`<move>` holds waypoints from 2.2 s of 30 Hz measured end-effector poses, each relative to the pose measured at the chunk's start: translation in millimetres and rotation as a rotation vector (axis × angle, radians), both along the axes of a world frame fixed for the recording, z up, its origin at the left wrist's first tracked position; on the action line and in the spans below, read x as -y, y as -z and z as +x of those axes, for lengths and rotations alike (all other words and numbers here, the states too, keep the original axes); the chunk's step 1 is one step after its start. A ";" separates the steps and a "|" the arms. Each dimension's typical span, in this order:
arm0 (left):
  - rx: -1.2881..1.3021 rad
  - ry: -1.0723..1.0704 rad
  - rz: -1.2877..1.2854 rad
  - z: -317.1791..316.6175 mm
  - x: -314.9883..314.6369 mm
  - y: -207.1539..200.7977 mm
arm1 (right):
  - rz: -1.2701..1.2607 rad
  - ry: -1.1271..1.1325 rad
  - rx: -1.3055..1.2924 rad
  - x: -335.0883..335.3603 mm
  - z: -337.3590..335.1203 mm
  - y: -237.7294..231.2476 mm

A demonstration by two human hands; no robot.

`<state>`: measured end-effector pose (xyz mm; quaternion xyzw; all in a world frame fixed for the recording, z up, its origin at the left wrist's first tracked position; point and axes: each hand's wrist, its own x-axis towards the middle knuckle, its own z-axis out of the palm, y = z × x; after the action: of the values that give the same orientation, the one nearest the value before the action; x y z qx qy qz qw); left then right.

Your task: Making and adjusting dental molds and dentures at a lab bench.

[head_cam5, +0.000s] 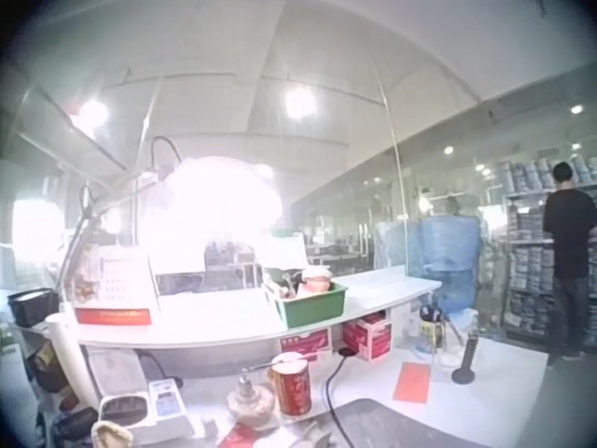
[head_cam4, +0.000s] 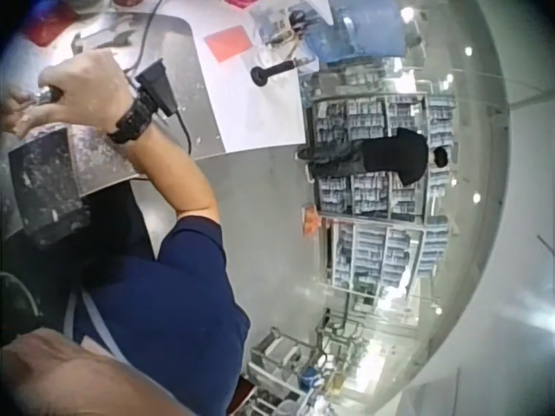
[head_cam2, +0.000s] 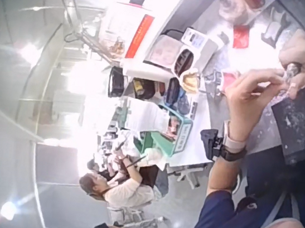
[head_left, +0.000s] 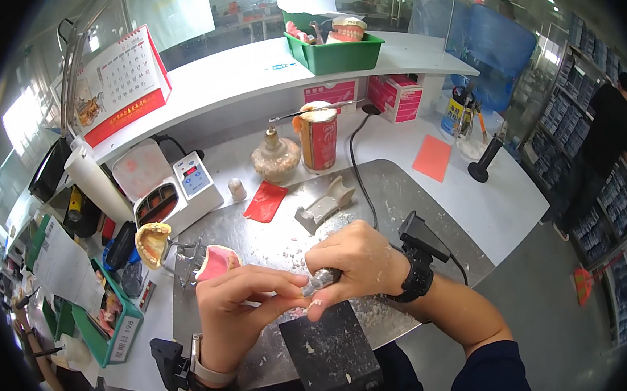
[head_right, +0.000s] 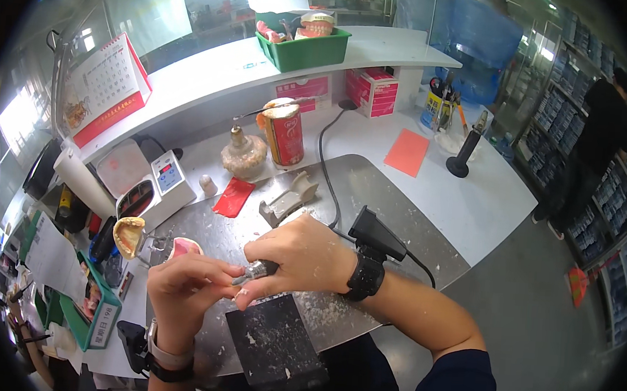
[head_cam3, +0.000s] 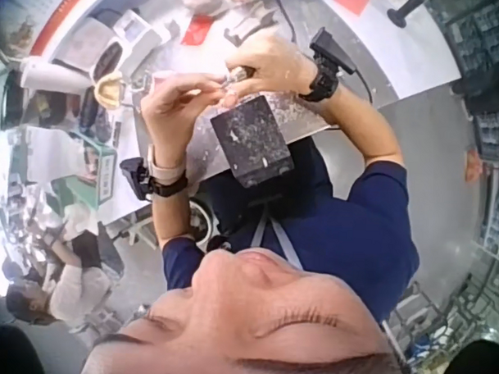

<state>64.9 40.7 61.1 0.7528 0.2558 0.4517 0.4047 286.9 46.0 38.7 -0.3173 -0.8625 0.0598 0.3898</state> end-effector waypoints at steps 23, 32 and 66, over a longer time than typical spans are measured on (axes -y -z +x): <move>0.079 0.117 0.177 2.5 -1.2 10.7 | -0.015 -0.100 -0.065 2.3 -1.3 5.7; 0.078 0.125 0.284 0.0 0.0 11.0 | 0.008 -0.150 -0.105 2.9 -5.3 6.9; 0.009 0.144 0.201 -3.6 -0.2 4.4 | 0.026 -0.123 -0.058 4.6 -2.1 4.1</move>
<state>61.3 41.0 56.7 0.8040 0.1527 0.4481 0.3597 284.8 41.4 34.6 -0.2568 -0.8692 0.0818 0.4145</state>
